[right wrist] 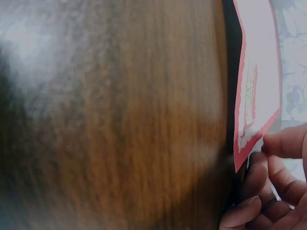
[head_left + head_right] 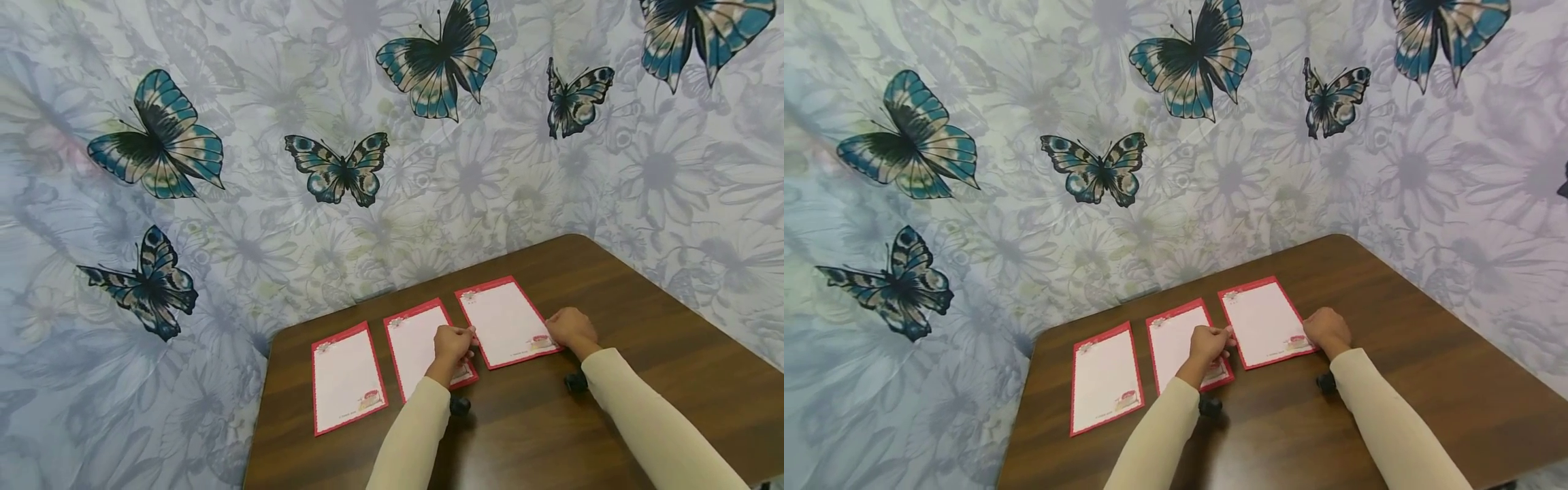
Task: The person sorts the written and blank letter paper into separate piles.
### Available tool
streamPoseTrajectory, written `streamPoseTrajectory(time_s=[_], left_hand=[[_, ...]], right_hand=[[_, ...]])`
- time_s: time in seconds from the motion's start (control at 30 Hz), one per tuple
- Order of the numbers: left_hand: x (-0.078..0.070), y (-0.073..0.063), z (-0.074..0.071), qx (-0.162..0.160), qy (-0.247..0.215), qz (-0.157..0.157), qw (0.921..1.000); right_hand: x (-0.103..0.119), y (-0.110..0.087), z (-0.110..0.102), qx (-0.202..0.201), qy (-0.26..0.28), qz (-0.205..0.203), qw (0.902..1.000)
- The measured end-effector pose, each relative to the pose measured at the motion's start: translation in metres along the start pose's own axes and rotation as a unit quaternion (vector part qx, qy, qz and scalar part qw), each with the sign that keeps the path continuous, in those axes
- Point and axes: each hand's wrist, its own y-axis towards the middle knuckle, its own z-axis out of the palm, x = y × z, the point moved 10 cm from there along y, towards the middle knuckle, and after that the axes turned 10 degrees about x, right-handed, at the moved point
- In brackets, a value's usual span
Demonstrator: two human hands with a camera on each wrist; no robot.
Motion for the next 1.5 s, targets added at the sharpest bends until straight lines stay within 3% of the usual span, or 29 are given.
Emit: streamPoseTrajectory(time_s=[0.13,0.3,0.43,0.6,0.8,0.9,1.07,1.17,1.3,1.5], left_hand=[[-0.004,-0.012,-0.026,0.018,-0.066,0.021,0.9974],[0.007,-0.023,-0.086,-0.011,-0.128,0.014,0.9916],[0.013,-0.030,-0.128,-0.042,-0.121,0.017,0.9916],[0.023,-0.042,-0.155,-0.045,-0.085,0.016,0.9952],[0.042,-0.057,-0.163,-0.018,-0.065,-0.018,0.9975],[0.053,-0.062,-0.161,0.003,-0.050,-0.040,0.9979],[0.064,-0.068,-0.154,0.027,-0.075,-0.048,0.9957],[0.066,-0.067,-0.148,0.036,-0.100,-0.043,0.9934],[0.066,-0.069,-0.149,0.032,-0.099,-0.038,0.9938],[0.067,-0.071,-0.147,0.020,-0.101,-0.037,0.9940]], right_hand=[[0.006,-0.001,-0.003,-0.008,-0.004,-0.002,1.0000],[0.039,-0.008,-0.006,-0.031,-0.007,-0.037,0.9988],[0.077,-0.016,-0.005,-0.050,-0.004,-0.087,0.9949],[0.124,-0.024,0.009,-0.049,-0.011,-0.151,0.9872],[0.163,-0.028,0.049,0.019,-0.009,-0.183,0.9828],[0.172,-0.028,0.075,0.069,-0.009,-0.169,0.9831],[0.175,-0.031,0.109,0.122,-0.037,-0.141,0.9818],[0.175,-0.032,0.117,0.126,-0.049,-0.133,0.9818],[0.181,-0.034,0.119,0.119,-0.055,-0.133,0.9824],[0.195,-0.038,0.109,0.067,-0.056,-0.166,0.9823]])
